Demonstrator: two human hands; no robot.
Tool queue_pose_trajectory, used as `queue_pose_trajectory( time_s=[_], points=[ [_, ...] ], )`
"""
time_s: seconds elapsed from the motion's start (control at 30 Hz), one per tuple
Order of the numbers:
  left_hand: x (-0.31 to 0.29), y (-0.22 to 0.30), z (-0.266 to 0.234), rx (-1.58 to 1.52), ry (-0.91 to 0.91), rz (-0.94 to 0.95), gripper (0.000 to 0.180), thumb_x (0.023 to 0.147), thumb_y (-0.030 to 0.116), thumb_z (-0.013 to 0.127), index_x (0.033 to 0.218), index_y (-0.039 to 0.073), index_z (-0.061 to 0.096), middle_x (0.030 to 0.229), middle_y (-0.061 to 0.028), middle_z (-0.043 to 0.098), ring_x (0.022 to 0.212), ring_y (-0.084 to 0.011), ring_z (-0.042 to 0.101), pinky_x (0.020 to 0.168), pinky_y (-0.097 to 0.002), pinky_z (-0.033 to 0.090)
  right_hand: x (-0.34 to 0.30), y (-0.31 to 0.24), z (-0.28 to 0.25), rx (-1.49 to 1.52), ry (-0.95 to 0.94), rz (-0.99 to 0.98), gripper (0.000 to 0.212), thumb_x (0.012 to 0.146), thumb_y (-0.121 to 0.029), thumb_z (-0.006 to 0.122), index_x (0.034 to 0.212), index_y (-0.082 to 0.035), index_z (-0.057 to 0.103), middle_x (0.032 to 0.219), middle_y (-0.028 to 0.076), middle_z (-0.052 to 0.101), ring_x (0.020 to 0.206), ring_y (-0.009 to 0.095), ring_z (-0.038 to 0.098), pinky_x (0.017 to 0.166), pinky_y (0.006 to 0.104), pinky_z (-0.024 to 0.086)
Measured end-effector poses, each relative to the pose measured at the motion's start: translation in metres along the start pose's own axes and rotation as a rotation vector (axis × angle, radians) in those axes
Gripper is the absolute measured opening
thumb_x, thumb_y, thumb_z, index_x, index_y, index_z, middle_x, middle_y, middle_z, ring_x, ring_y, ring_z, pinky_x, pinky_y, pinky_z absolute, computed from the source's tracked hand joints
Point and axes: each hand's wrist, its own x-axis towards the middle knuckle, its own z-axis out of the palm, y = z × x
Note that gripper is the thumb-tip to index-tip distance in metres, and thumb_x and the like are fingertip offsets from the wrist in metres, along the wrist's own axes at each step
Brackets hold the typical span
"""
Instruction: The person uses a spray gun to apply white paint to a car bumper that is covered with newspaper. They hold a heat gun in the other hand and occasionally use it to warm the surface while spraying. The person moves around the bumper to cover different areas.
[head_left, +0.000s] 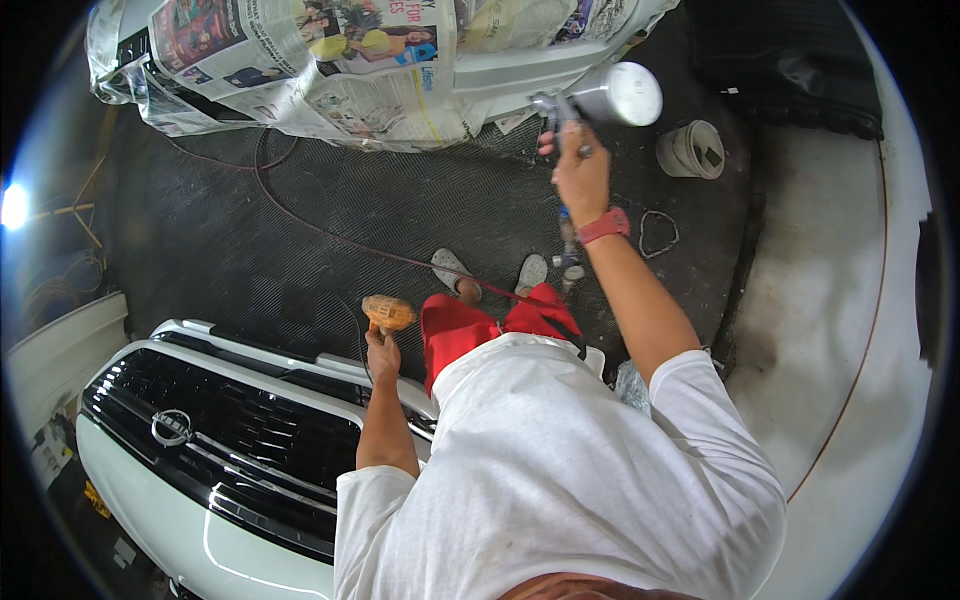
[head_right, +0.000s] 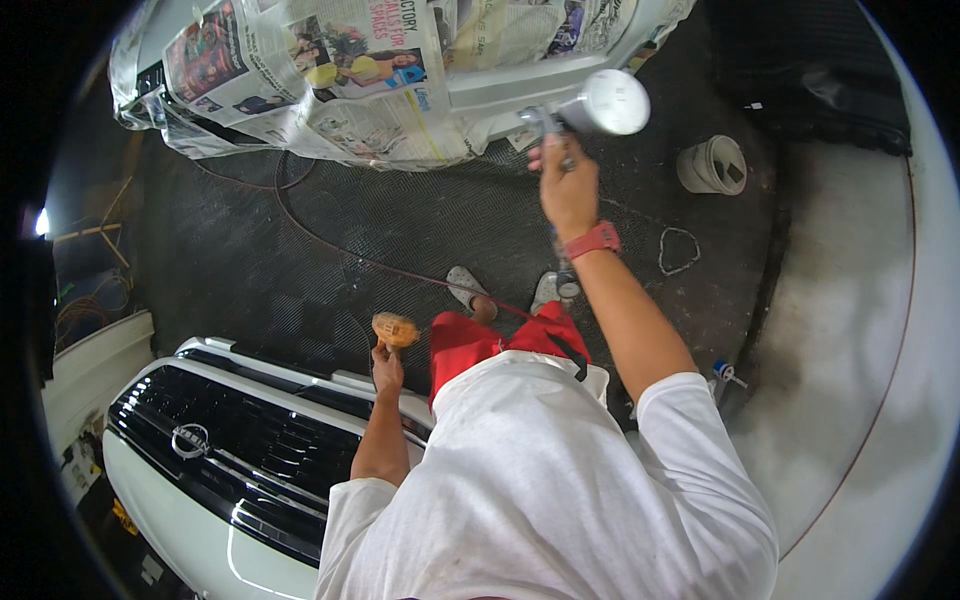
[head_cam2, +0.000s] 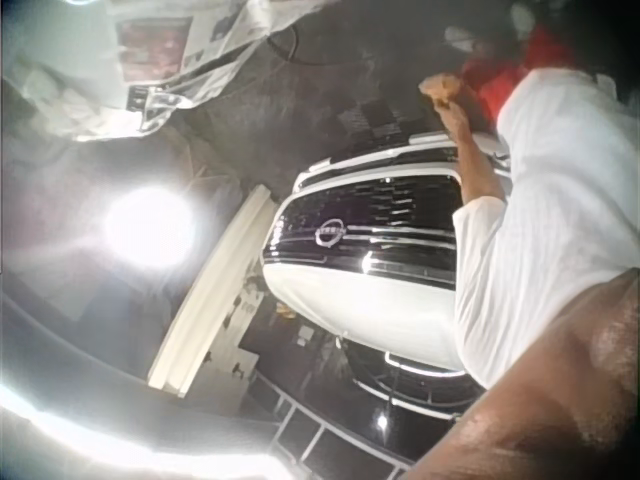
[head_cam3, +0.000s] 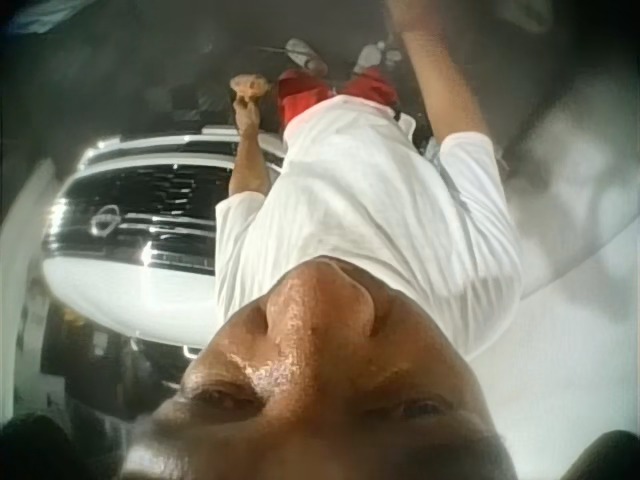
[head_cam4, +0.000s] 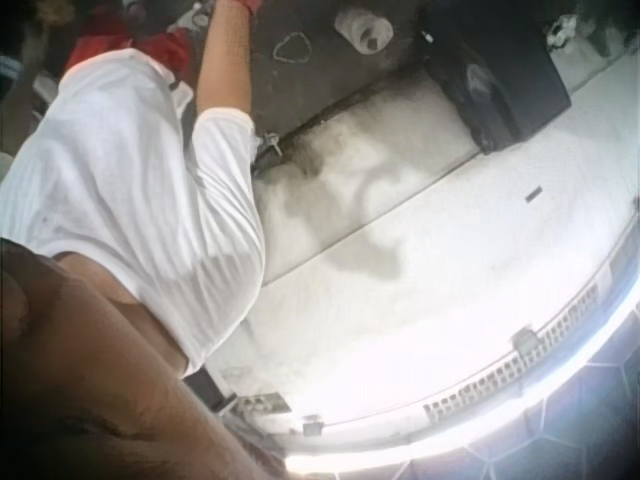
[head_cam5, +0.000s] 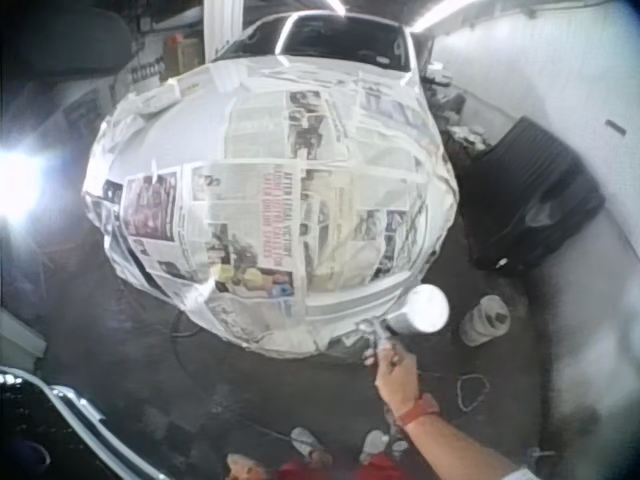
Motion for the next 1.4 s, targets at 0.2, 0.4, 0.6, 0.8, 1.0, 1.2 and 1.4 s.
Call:
queue_pose_trajectory(
  time_s=[0.2,0.4,0.6,0.8,1.0,1.2,1.4],
  points=[
    [-0.034,0.022,0.02,-0.09,0.059,-0.008,0.039,0.101,0.02,0.062,0.134,0.001,0.053,0.122,-0.0215,0.071,0.112,-0.0355,0.07,0.098,-0.0418,0.052,-0.023,0.008,0.033,0.064,-0.212,-0.052,0.038,0.109,-0.032,0.054,0.113,0.003,0.069,0.086,0.012,0.077,0.074,0.018,0.074,0.071,0.034,0.058],
    [-0.054,0.017,0.047,-0.264,0.039,0.033,0.042,0.102,0.021,0.063,0.136,-0.002,0.052,0.118,-0.0144,0.068,0.105,-0.0252,0.066,0.095,-0.0358,0.05,0.01,0.064,-0.016,0.016,-0.126,-0.011,0.041,0.11,-0.035,0.053,0.104,0.002,0.072,0.082,0.008,0.077,0.071,0.015,0.073,0.063,0.0322,0.055],
    [-0.095,0.068,0.057,-0.493,-0.023,0.066,0.044,0.102,0.016,0.06,0.141,0.0,0.049,0.112,-0.0067,0.063,0.094,-0.0141,0.057,0.087,-0.0302,0.048,0.063,0.111,-0.104,-0.038,0.088,0.01,0.045,0.11,-0.041,0.051,0.109,-0.001,0.071,0.081,0.006,0.076,0.059,0.015,0.068,0.046,0.0301,0.051],
    [-0.14,0.144,0.051,-0.664,-0.098,0.123,0.054,0.096,0.007,0.057,0.147,0.001,0.04,0.117,-0.0068,0.06,0.102,-0.0142,0.058,0.094,-0.0287,0.046,0.076,0.124,-0.153,0.013,0.238,-0.034,0.046,0.111,-0.04,0.049,0.111,0.0,0.071,0.087,0.008,0.077,0.061,0.013,0.067,0.046,0.0287,0.049],
    [-0.173,0.206,0.034,-0.599,-0.297,0.344,0.062,0.095,-0.002,0.055,0.154,0.003,0.035,0.13,-0.0072,0.055,0.112,-0.0149,0.055,0.103,-0.0304,0.044,0.033,0.091,-0.168,0.269,-0.192,0.024,0.046,0.112,-0.04,0.046,0.123,-0.001,0.069,0.105,0.01,0.078,0.065,0.011,0.068,0.05,0.0257,0.052],
    [-0.201,0.263,0.035,-0.481,-0.328,0.456,0.061,0.103,0.003,0.058,0.158,0.003,0.032,0.134,-0.007,0.053,0.118,-0.0152,0.053,0.106,-0.031,0.043,0.024,0.071,-0.2,0.18,-0.251,0.035,0.053,0.11,-0.038,0.053,0.153,-0.008,0.053,0.101,0.015,0.078,0.072,0.019,0.073,0.064,0.034,0.058],
    [-0.218,0.305,0.041,-0.272,-0.313,0.609,0.057,0.105,0.005,0.057,0.157,0.002,0.033,0.137,-0.0096,0.053,0.123,-0.0182,0.053,0.107,-0.0325,0.043,-0.005,0.151,-0.239,0.147,0.158,-0.088,0.054,0.11,-0.035,0.05,0.158,-0.01,0.046,0.119,0.02,0.074,0.095,0.028,0.075,0.086,0.0382,0.059]
  ],
)
